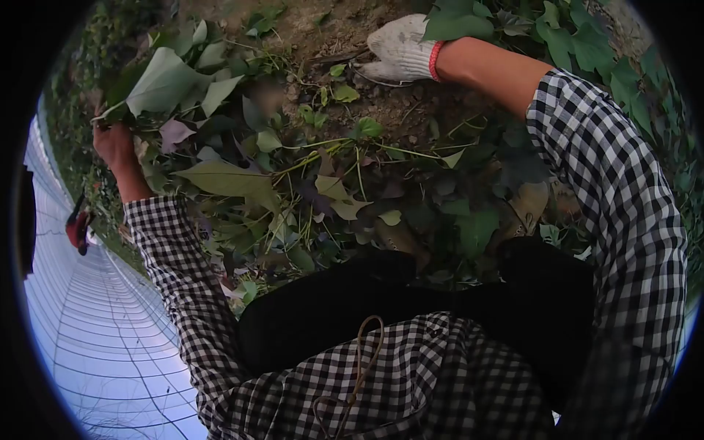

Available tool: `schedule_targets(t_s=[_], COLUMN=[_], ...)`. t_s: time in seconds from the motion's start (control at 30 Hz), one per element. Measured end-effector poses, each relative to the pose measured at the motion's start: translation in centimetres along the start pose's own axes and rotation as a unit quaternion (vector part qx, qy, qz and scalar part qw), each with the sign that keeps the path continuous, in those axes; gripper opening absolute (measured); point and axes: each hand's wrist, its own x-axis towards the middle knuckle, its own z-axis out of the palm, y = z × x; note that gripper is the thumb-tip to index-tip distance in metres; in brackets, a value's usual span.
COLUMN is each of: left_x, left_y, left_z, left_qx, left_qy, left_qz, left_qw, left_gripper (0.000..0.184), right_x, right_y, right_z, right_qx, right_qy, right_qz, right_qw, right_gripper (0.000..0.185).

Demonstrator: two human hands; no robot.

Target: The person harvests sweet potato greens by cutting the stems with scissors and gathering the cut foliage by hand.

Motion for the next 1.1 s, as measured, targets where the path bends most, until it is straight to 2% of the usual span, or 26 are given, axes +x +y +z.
schedule_targets(t_s=[0.07, 0.2, 0.37, 0.43, 0.57, 0.73, 0.83, 0.93, 1.03, 1.1], left_x=[-1.2, -3.2, -3.9, -4.0, -4.1, -5.1, -5.8, -6.8, -6.6, -7.0], left_y=[-2.0, -4.0, -3.1, -1.4, 3.2, 8.9, 10.5, 9.6, 8.2, 7.5], left_z=[-3.0, -6.2, -6.3, -5.2, 0.6, 10.7, 15.4, 18.0, 18.8, 19.0], left_qx=[-0.020, -0.036, -0.043, -0.039, -0.017, 0.098, 0.174, 0.113, 0.138, 0.156], left_qy=[-0.005, -0.030, -0.079, -0.117, -0.232, -0.399, -0.448, -0.388, -0.322, -0.310], left_qz=[-0.051, -0.096, -0.072, -0.034, 0.060, 0.167, 0.195, 0.298, 0.389, 0.385], left_qw=[0.998, 0.994, 0.993, 0.992, 0.971, 0.896, 0.855, 0.865, 0.852, 0.855], left_gripper=[0.031, 0.031, 0.031, 0.031, 0.031, 0.031, 0.031, 0.013, 0.013, 0.014], right_x=[0.0, 0.5, 2.4, 2.6, 2.4, 3.4, 4.0, 4.4, 4.9, 5.1], right_y=[0.3, 0.1, -1.1, -1.7, -2.9, -3.7, -4.3, -4.3, -4.5, -4.8], right_z=[0.5, -1.1, -3.2, -4.0, -6.5, -6.6, -6.6, -6.7, -6.8, -6.9], right_qx=[0.000, -0.022, -0.049, -0.033, -0.030, -0.078, -0.084, -0.077, -0.074, -0.081], right_qy=[0.033, -0.064, -0.103, -0.082, -0.077, -0.118, -0.129, -0.131, -0.135, -0.138], right_qz=[0.007, 0.029, 0.047, 0.050, 0.039, 0.018, 0.008, 0.006, 0.007, 0.003], right_qw=[0.999, 0.997, 0.992, 0.995, 0.996, 0.990, 0.988, 0.988, 0.988, 0.987], right_gripper=[0.055, 0.050, 0.053, 0.054, 0.054, 0.050, 0.049, 0.049, 0.048, 0.048])
